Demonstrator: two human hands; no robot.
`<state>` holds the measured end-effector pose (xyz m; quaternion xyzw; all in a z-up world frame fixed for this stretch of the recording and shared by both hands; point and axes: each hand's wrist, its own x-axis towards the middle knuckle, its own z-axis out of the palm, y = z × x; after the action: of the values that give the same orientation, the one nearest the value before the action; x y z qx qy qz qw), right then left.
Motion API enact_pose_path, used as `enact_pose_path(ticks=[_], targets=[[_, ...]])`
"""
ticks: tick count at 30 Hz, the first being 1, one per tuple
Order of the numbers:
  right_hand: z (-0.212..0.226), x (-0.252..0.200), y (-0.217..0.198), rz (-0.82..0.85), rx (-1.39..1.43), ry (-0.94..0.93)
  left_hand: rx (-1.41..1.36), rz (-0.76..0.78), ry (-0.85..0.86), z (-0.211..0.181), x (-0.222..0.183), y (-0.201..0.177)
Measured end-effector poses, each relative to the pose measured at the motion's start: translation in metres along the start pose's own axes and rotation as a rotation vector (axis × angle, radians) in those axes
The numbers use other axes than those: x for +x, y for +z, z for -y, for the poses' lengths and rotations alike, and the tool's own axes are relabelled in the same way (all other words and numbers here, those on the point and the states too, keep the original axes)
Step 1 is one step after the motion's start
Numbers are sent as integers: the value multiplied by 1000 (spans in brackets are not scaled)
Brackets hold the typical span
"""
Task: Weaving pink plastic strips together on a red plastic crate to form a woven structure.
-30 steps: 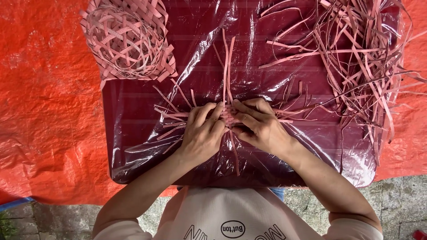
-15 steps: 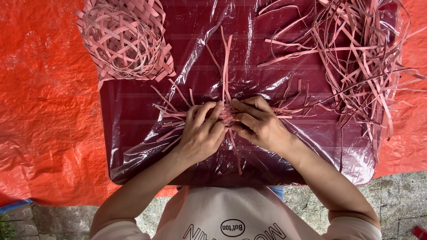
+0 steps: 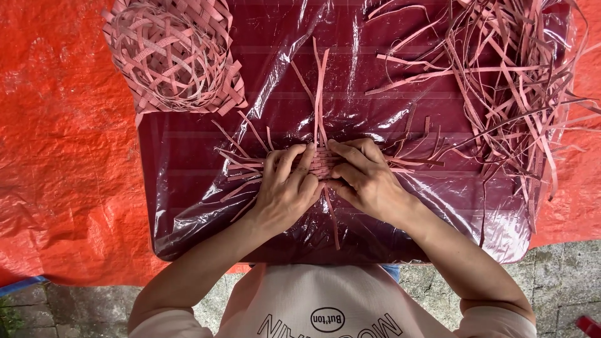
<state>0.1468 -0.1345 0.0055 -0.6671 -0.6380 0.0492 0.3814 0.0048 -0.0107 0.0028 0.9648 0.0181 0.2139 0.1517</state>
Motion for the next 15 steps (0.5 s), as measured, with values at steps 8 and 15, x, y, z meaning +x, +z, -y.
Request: enact_pose_path(ticks=[8, 15], targets=[[-2, 0, 0, 29, 17, 24, -30, 0, -2, 3, -3, 4], [0, -2, 2, 36, 47, 85, 1, -52, -4, 5, -1, 2]])
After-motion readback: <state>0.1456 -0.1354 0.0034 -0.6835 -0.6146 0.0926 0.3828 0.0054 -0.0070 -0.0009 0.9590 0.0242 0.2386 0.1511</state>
